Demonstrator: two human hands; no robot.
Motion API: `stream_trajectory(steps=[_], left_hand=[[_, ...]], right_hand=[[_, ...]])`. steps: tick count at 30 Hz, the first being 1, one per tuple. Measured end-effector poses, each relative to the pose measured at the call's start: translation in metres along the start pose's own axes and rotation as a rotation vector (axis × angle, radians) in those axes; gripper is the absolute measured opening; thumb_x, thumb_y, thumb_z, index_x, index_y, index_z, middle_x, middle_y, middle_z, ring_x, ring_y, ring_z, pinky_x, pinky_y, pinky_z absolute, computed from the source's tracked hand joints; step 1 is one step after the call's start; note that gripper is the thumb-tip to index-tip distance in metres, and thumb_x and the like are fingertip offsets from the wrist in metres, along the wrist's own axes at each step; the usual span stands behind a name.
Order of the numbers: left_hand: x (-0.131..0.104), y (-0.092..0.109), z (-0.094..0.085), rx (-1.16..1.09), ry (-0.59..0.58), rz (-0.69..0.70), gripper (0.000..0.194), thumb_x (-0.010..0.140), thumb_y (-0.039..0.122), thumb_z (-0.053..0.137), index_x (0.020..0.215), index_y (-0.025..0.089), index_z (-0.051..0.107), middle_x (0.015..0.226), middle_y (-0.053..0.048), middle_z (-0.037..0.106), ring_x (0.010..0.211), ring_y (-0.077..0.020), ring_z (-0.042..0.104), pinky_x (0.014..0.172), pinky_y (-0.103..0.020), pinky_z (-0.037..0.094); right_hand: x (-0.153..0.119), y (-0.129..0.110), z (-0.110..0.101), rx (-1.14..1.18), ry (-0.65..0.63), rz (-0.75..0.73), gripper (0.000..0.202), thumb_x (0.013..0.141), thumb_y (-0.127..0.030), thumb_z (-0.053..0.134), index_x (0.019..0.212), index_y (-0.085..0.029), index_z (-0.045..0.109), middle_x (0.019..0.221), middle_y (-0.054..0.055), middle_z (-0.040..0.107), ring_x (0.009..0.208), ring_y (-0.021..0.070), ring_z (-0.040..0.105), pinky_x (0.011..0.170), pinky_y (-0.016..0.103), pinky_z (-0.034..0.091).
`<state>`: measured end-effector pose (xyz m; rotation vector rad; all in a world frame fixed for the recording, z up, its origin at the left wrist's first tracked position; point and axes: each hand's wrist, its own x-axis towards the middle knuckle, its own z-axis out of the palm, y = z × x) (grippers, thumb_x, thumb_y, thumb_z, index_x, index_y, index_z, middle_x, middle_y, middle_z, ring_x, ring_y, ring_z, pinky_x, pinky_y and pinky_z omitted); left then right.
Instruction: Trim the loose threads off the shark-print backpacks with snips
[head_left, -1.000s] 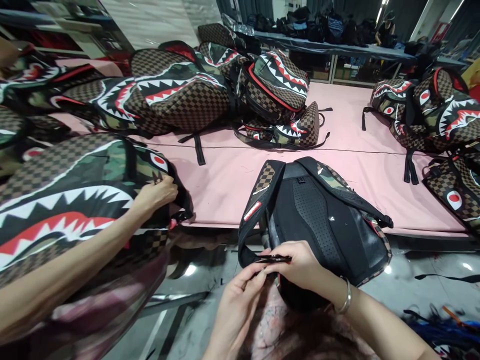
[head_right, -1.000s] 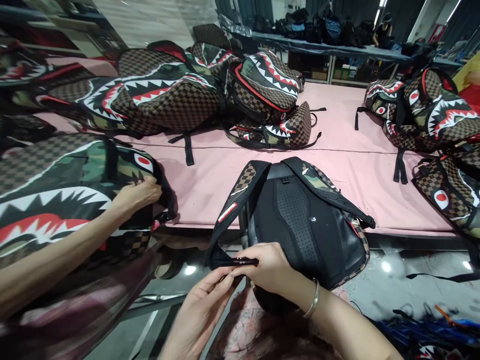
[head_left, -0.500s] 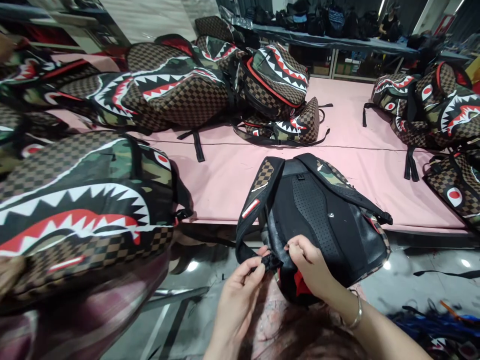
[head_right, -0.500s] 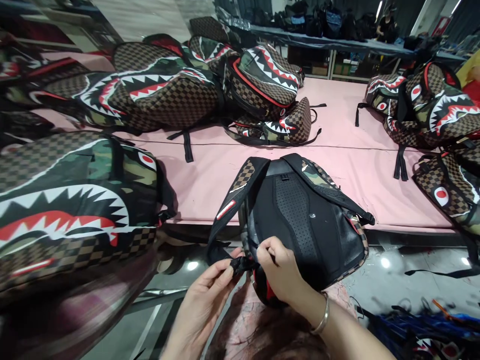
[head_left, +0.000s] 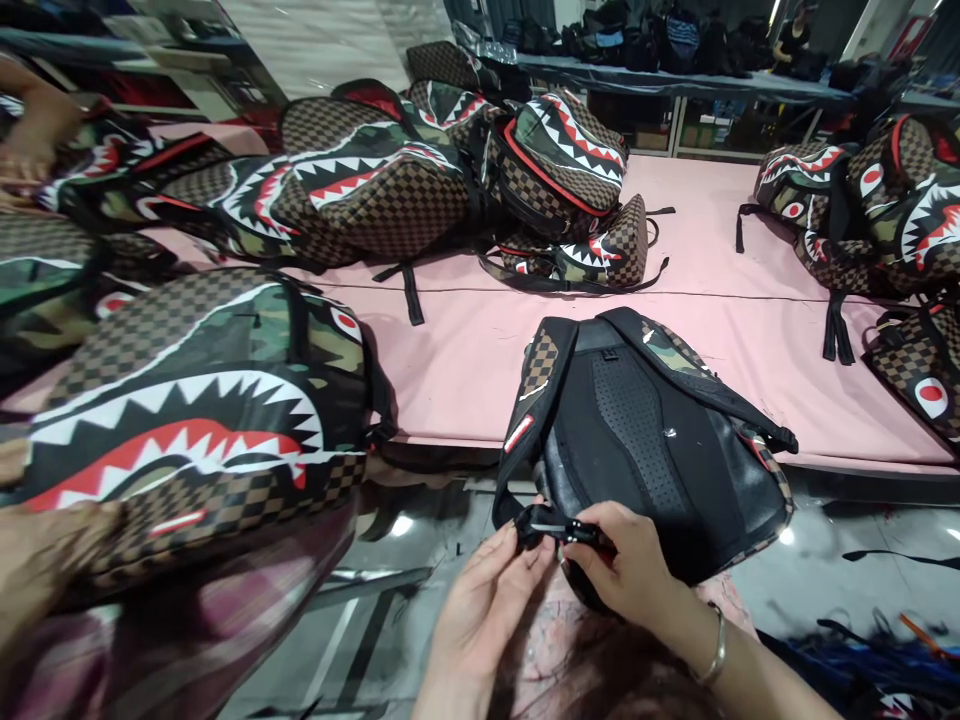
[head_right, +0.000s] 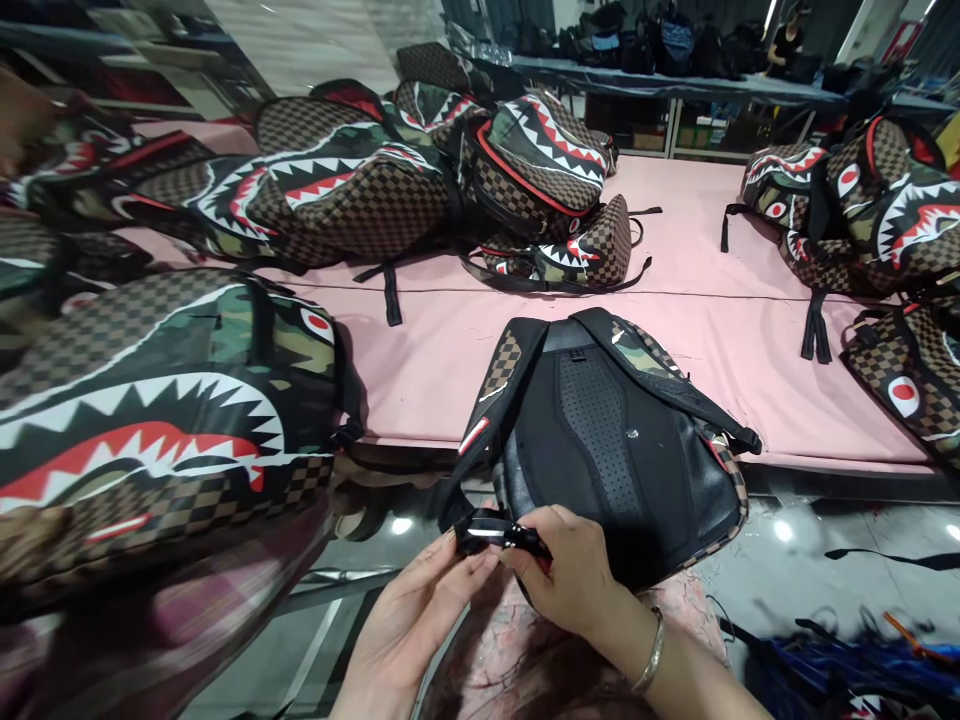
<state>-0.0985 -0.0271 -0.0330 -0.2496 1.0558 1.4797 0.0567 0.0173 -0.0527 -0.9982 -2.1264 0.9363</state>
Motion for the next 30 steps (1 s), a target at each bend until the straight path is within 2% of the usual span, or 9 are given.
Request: stream_trajectory(steps=[3, 8, 10, 15, 21, 23, 25, 28, 30], left_hand=[[0.000, 0.000, 0.000, -0.020, -0.025, -0.026, 0.023, 0.073, -0.004, 0.050, 0.069, 0.010, 0.068, 0.073, -0.012, 0.069, 0.067, -0.0198, 0.066, 0.065, -0.033, 0.056], [-0.002, 0.001, 0.001, -0.046, -0.080, -0.069, 0.032, 0.076, -0.003, 0.047, 0.096, 0.011, 0.068, 0.077, -0.012, 0.070, 0.067, -0.0194, 0.066, 0.063, -0.031, 0.056], [-0.004, 0.001, 0.002, -0.062, -0.093, -0.077, 0.035, 0.076, -0.004, 0.046, 0.100, 0.011, 0.066, 0.078, -0.012, 0.070, 0.068, -0.0194, 0.067, 0.062, -0.030, 0.056], [-0.007, -0.001, 0.005, -0.065, -0.100, -0.031, 0.028, 0.074, -0.005, 0.047, 0.087, 0.008, 0.069, 0.075, -0.012, 0.070, 0.069, -0.0203, 0.067, 0.064, -0.030, 0.056], [-0.005, -0.003, 0.004, -0.028, -0.111, -0.014, 0.021, 0.074, -0.002, 0.050, 0.072, 0.008, 0.068, 0.073, -0.014, 0.069, 0.064, -0.0200, 0.065, 0.060, -0.031, 0.056], [-0.005, -0.002, 0.004, -0.018, -0.109, -0.010, 0.020, 0.074, -0.002, 0.052, 0.075, 0.009, 0.068, 0.076, -0.013, 0.069, 0.064, -0.0182, 0.065, 0.061, -0.029, 0.056], [-0.006, -0.001, 0.004, -0.015, -0.089, 0.013, 0.020, 0.073, -0.001, 0.053, 0.080, 0.009, 0.068, 0.081, -0.013, 0.070, 0.068, -0.0172, 0.065, 0.064, -0.029, 0.056], [-0.007, -0.002, 0.003, -0.005, -0.033, 0.082, 0.015, 0.072, 0.003, 0.056, 0.079, 0.011, 0.068, 0.086, -0.011, 0.070, 0.078, -0.0194, 0.065, 0.070, -0.033, 0.055], [-0.005, -0.004, 0.002, 0.064, -0.002, 0.130, 0.007, 0.070, 0.010, 0.062, 0.075, 0.012, 0.067, 0.087, -0.009, 0.069, 0.080, -0.0187, 0.064, 0.073, -0.032, 0.055]], right_hand=[[0.001, 0.001, 0.003, -0.031, -0.031, -0.035, 0.024, 0.089, -0.039, 0.044, 0.092, -0.018, 0.056, 0.080, 0.005, 0.065, 0.069, 0.0160, 0.058, 0.061, 0.024, 0.038], [0.002, 0.001, 0.013, -0.098, -0.046, -0.061, 0.024, 0.089, -0.039, 0.044, 0.094, -0.019, 0.056, 0.083, 0.005, 0.065, 0.075, 0.0180, 0.060, 0.067, 0.025, 0.040], [0.002, 0.000, 0.017, -0.086, -0.026, -0.058, 0.024, 0.089, -0.038, 0.043, 0.094, -0.019, 0.055, 0.082, 0.005, 0.065, 0.073, 0.0172, 0.060, 0.066, 0.025, 0.041], [0.005, 0.000, 0.022, -0.088, 0.041, -0.106, 0.024, 0.090, -0.037, 0.040, 0.094, -0.018, 0.055, 0.079, 0.005, 0.065, 0.071, 0.0166, 0.060, 0.064, 0.024, 0.041], [0.004, 0.000, 0.021, -0.266, 0.077, -0.159, 0.024, 0.090, -0.034, 0.041, 0.097, -0.019, 0.058, 0.074, 0.005, 0.063, 0.065, 0.0176, 0.057, 0.059, 0.026, 0.038], [0.004, -0.002, 0.019, -0.195, 0.074, -0.147, 0.023, 0.089, -0.033, 0.042, 0.093, -0.018, 0.059, 0.072, 0.005, 0.063, 0.065, 0.0168, 0.057, 0.059, 0.025, 0.038], [0.006, -0.006, 0.015, -0.027, 0.084, -0.095, 0.022, 0.088, -0.034, 0.045, 0.088, -0.018, 0.059, 0.072, 0.004, 0.063, 0.066, 0.0151, 0.057, 0.060, 0.023, 0.039], [0.009, -0.011, 0.008, 0.234, 0.105, 0.069, 0.021, 0.085, -0.038, 0.051, 0.082, -0.018, 0.057, 0.067, 0.000, 0.061, 0.060, 0.0121, 0.055, 0.055, 0.020, 0.039], [0.010, -0.013, 0.004, 0.328, 0.094, 0.185, 0.022, 0.082, -0.040, 0.055, 0.079, -0.018, 0.056, 0.062, -0.002, 0.058, 0.054, 0.0107, 0.051, 0.051, 0.019, 0.036]])
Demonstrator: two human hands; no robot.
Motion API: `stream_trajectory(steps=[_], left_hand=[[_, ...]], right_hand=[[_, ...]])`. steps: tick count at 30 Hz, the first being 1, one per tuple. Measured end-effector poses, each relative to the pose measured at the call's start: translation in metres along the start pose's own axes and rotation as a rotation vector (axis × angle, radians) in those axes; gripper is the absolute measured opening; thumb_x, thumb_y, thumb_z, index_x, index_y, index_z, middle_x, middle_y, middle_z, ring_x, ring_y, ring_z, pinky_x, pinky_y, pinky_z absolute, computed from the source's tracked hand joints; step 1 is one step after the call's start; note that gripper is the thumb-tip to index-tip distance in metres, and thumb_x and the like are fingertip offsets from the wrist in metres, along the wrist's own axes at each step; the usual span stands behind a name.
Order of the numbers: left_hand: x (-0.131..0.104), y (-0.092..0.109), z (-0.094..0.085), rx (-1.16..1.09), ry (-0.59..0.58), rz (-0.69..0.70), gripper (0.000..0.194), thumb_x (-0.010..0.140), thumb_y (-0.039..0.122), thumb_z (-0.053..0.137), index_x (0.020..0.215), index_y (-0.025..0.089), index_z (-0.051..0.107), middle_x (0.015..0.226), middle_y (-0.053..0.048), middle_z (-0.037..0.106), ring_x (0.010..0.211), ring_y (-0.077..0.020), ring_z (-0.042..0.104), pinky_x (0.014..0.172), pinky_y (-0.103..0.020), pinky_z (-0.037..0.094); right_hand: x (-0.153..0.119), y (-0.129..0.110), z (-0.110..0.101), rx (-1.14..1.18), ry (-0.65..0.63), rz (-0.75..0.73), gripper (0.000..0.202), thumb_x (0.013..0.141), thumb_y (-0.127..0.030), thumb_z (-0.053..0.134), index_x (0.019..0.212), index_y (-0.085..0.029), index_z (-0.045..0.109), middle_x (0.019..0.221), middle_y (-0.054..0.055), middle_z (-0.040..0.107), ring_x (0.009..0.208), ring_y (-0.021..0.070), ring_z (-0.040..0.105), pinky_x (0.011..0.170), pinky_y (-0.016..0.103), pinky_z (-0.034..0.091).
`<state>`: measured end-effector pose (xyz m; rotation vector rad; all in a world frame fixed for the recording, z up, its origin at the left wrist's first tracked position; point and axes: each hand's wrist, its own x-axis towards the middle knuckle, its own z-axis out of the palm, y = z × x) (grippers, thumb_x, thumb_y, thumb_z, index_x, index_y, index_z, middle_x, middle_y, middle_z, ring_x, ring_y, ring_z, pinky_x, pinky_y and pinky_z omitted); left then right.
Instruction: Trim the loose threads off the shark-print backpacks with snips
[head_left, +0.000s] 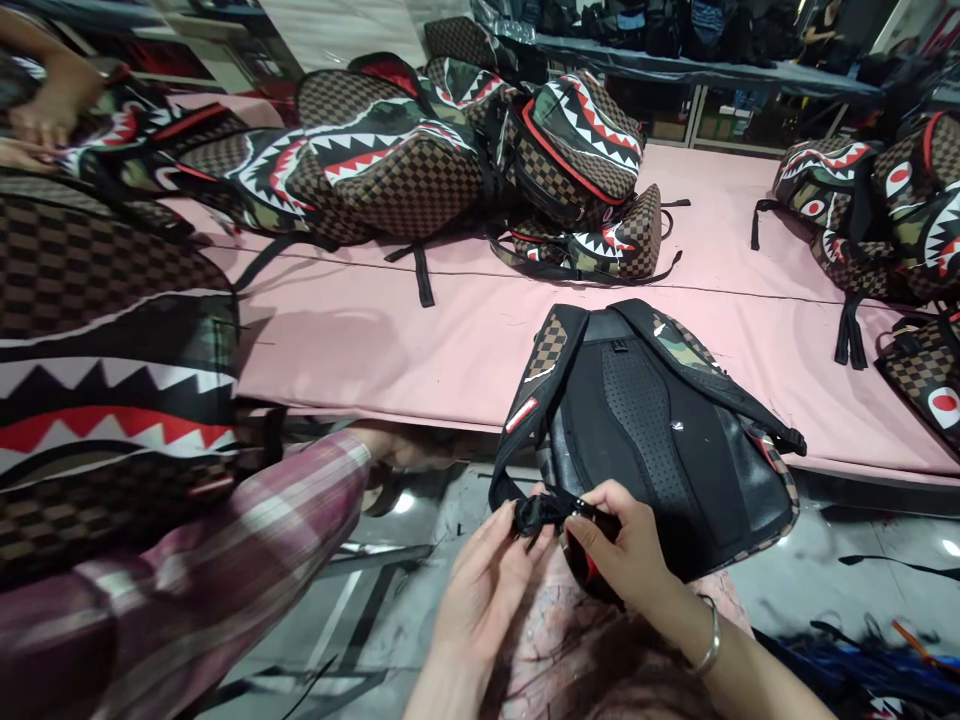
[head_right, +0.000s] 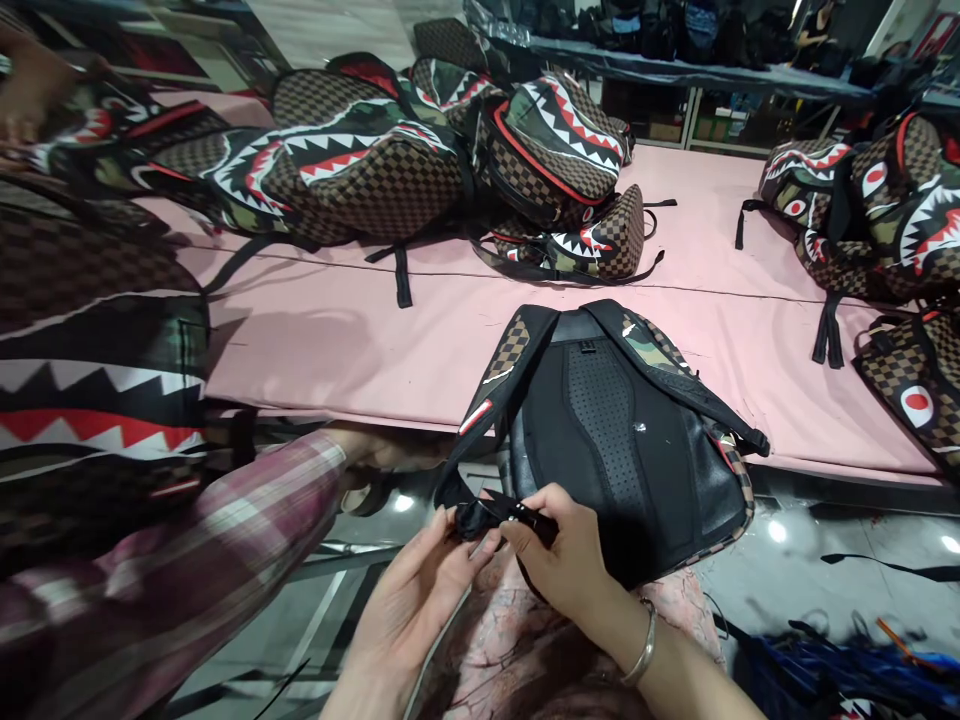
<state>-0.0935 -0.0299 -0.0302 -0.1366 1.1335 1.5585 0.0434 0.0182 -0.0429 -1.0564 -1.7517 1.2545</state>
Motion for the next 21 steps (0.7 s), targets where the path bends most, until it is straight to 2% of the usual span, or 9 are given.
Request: stream_trajectory(steps=[2, 4, 8, 14, 17, 21], left_hand=[[0.004, -0.004, -0.004, 0.126, 0.023, 0.066, 0.008, 0.065, 0.017, 0.070, 0.070, 0.013, 0.065, 0.088, -0.006, 0.068, 0.079, -0.0161, 0.063, 0.075, -0.029, 0.053], [0.010, -0.008, -0.009, 0.291, 0.064, 0.202, 0.019, 0.058, 0.023, 0.076, 0.061, 0.015, 0.060, 0.089, -0.004, 0.068, 0.085, -0.0167, 0.062, 0.084, -0.030, 0.049], [0.017, -0.013, -0.019, 0.573, 0.156, 0.495, 0.028, 0.058, 0.036, 0.075, 0.057, 0.017, 0.054, 0.095, -0.007, 0.067, 0.101, -0.0242, 0.058, 0.100, -0.042, 0.034], [0.015, -0.017, -0.026, 0.613, 0.183, 0.589, 0.025, 0.062, 0.038, 0.071, 0.068, 0.018, 0.057, 0.108, -0.010, 0.064, 0.105, -0.0258, 0.057, 0.100, -0.045, 0.034], [0.016, -0.019, -0.029, 0.705, 0.206, 0.700, 0.024, 0.065, 0.039, 0.068, 0.071, 0.018, 0.058, 0.108, -0.010, 0.062, 0.107, -0.0257, 0.056, 0.100, -0.045, 0.034], [0.015, -0.022, -0.030, 0.869, 0.313, 0.872, 0.021, 0.069, 0.039, 0.064, 0.076, 0.019, 0.061, 0.103, -0.009, 0.063, 0.102, -0.0233, 0.058, 0.098, -0.042, 0.037]], right_hand=[[0.001, -0.001, -0.003, 0.042, -0.017, 0.071, 0.023, 0.080, -0.040, 0.056, 0.077, -0.017, 0.056, 0.058, -0.003, 0.057, 0.051, 0.0099, 0.048, 0.049, 0.019, 0.034], [0.001, -0.001, -0.004, 0.055, -0.034, 0.100, 0.023, 0.080, -0.040, 0.057, 0.076, -0.017, 0.056, 0.057, -0.004, 0.054, 0.050, 0.0092, 0.046, 0.048, 0.019, 0.032], [0.001, 0.000, -0.005, 0.039, -0.057, 0.113, 0.024, 0.079, -0.041, 0.058, 0.075, -0.017, 0.057, 0.055, -0.005, 0.050, 0.050, 0.0088, 0.044, 0.047, 0.019, 0.030], [0.001, -0.002, -0.002, 0.011, -0.100, 0.118, 0.022, 0.078, -0.039, 0.059, 0.076, -0.018, 0.058, 0.061, -0.004, 0.054, 0.056, 0.0103, 0.047, 0.054, 0.020, 0.034], [0.003, -0.001, -0.001, 0.036, -0.149, 0.151, 0.021, 0.077, -0.038, 0.060, 0.076, -0.018, 0.058, 0.062, -0.004, 0.054, 0.057, 0.0102, 0.047, 0.055, 0.020, 0.035], [0.007, 0.003, 0.000, 0.086, -0.196, 0.193, 0.019, 0.077, -0.037, 0.060, 0.074, -0.018, 0.058, 0.059, -0.005, 0.052, 0.054, 0.0094, 0.045, 0.054, 0.019, 0.034]])
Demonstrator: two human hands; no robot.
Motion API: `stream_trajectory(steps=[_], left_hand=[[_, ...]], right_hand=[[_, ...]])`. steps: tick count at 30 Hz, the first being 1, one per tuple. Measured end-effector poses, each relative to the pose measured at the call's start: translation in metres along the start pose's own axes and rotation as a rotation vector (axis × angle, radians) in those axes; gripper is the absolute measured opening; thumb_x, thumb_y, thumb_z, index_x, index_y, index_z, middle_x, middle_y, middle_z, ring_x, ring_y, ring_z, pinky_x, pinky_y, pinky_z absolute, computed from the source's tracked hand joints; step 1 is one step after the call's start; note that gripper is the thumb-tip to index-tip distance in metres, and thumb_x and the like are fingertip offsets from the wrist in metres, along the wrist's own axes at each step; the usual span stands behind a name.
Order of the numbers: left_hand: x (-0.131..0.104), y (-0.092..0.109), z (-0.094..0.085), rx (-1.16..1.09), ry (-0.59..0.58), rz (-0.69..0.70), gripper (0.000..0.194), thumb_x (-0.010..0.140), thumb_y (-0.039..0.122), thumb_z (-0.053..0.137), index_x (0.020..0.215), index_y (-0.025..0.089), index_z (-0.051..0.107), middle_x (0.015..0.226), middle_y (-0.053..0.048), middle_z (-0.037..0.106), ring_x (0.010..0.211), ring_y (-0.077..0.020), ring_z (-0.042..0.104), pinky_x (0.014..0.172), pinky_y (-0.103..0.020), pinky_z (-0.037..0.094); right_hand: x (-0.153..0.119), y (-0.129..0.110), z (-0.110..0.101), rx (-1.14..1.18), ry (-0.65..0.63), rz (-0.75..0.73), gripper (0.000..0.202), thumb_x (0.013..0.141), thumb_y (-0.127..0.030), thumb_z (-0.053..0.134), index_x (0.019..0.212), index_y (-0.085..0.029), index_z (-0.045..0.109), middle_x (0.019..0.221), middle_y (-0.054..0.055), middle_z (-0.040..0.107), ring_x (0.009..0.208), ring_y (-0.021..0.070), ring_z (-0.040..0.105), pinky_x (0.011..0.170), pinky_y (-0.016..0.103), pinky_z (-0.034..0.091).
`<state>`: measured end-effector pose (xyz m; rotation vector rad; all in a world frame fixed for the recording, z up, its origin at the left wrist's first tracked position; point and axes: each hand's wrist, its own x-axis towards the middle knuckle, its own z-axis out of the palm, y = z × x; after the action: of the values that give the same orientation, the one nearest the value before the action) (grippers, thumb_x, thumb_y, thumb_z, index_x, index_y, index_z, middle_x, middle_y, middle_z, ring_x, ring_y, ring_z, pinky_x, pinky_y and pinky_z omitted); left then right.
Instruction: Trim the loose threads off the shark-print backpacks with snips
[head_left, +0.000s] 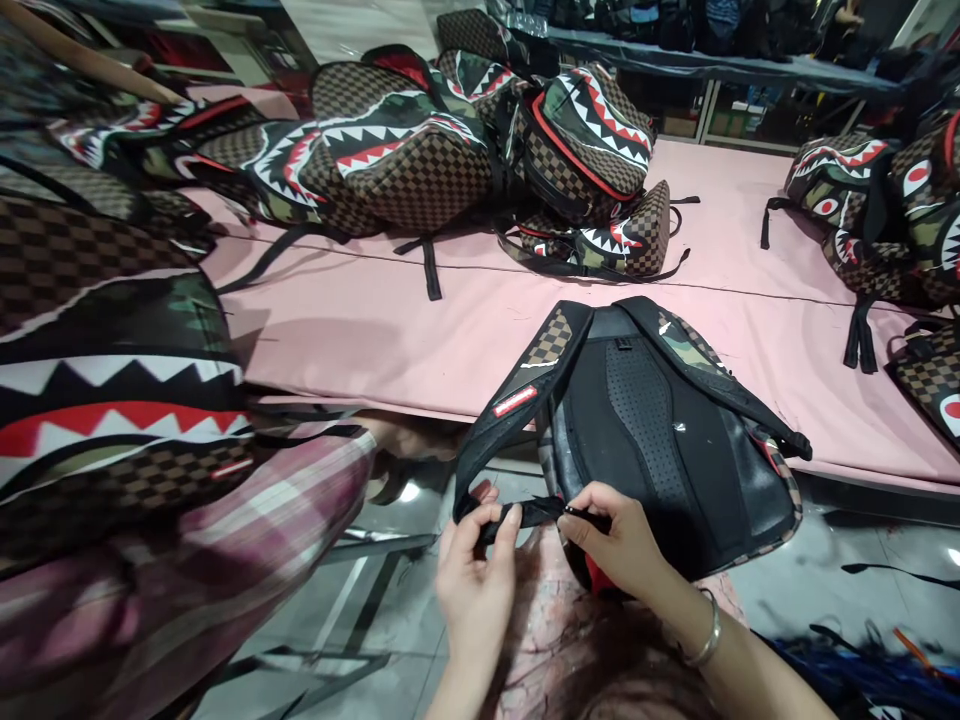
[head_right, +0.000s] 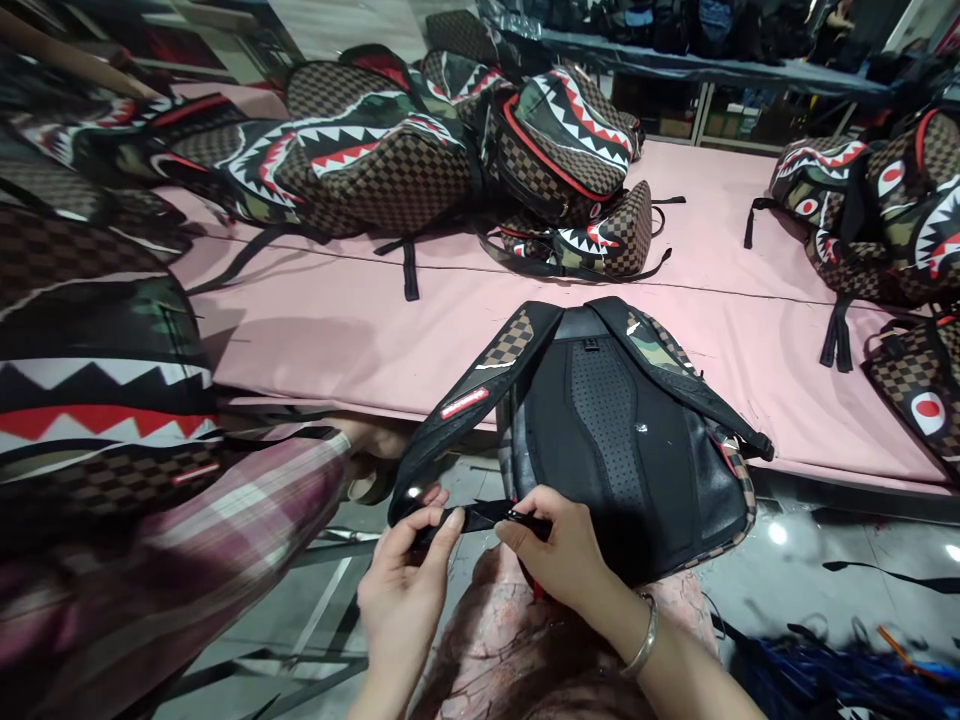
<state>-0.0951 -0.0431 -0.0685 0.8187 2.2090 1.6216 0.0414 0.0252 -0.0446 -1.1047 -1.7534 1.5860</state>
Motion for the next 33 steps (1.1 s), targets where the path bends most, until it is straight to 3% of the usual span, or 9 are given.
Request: stream_trajectory(steps=[3, 5, 14, 24, 29, 33], left_hand=[[-0.003, 0.000, 0.001, 0.085, 0.050, 0.105, 0.020, 0.071, 0.038, 0.062, 0.079, 0.019, 0.063, 0.099, -0.008, 0.064, 0.100, -0.0226, 0.059, 0.098, -0.041, 0.037], [-0.004, 0.001, 0.001, 0.052, 0.055, 0.094, 0.021, 0.071, 0.037, 0.063, 0.081, 0.019, 0.064, 0.102, -0.009, 0.065, 0.102, -0.0234, 0.058, 0.098, -0.042, 0.037], [0.000, 0.017, -0.001, -0.532, -0.149, -0.381, 0.024, 0.056, 0.031, 0.076, 0.075, 0.019, 0.067, 0.116, -0.008, 0.061, 0.117, -0.0259, 0.049, 0.100, -0.038, 0.036], [0.002, 0.022, -0.006, -0.610, -0.305, -0.546, 0.029, 0.045, 0.030, 0.083, 0.068, 0.019, 0.070, 0.119, -0.008, 0.061, 0.115, -0.0271, 0.051, 0.082, -0.026, 0.048], [0.007, 0.021, -0.010, -0.610, -0.297, -0.557, 0.031, 0.046, 0.031, 0.083, 0.069, 0.017, 0.069, 0.117, -0.011, 0.062, 0.115, -0.0289, 0.050, 0.088, -0.032, 0.046], [0.025, 0.010, -0.021, -0.522, -0.298, -0.556, 0.032, 0.049, 0.036, 0.080, 0.070, 0.016, 0.067, 0.106, -0.013, 0.066, 0.110, -0.0289, 0.054, 0.089, -0.036, 0.044]], right_hand=[[0.004, 0.001, 0.002, 0.008, -0.016, 0.008, 0.019, 0.077, -0.037, 0.060, 0.072, -0.018, 0.058, 0.057, -0.005, 0.050, 0.053, 0.0088, 0.043, 0.052, 0.019, 0.033], [0.007, 0.001, 0.005, 0.014, -0.032, 0.010, 0.019, 0.076, -0.036, 0.060, 0.071, -0.018, 0.058, 0.056, -0.006, 0.050, 0.052, 0.0085, 0.042, 0.051, 0.019, 0.032], [0.011, 0.001, 0.003, 0.082, -0.110, 0.001, 0.022, 0.075, -0.038, 0.062, 0.070, -0.017, 0.059, 0.058, -0.005, 0.051, 0.054, 0.0083, 0.043, 0.052, 0.019, 0.033], [0.018, -0.002, -0.010, 0.087, -0.222, -0.089, 0.021, 0.075, -0.037, 0.063, 0.068, -0.016, 0.061, 0.062, -0.004, 0.052, 0.059, 0.0094, 0.044, 0.057, 0.021, 0.035], [0.013, -0.005, -0.007, 0.287, -0.175, 0.001, 0.033, 0.073, -0.047, 0.062, 0.064, -0.016, 0.057, 0.056, -0.005, 0.045, 0.053, 0.0080, 0.038, 0.053, 0.021, 0.032], [-0.010, -0.007, -0.018, 0.394, -0.121, 0.065, 0.037, 0.072, -0.054, 0.061, 0.070, -0.017, 0.055, 0.056, -0.006, 0.041, 0.052, 0.0079, 0.035, 0.054, 0.021, 0.033]])
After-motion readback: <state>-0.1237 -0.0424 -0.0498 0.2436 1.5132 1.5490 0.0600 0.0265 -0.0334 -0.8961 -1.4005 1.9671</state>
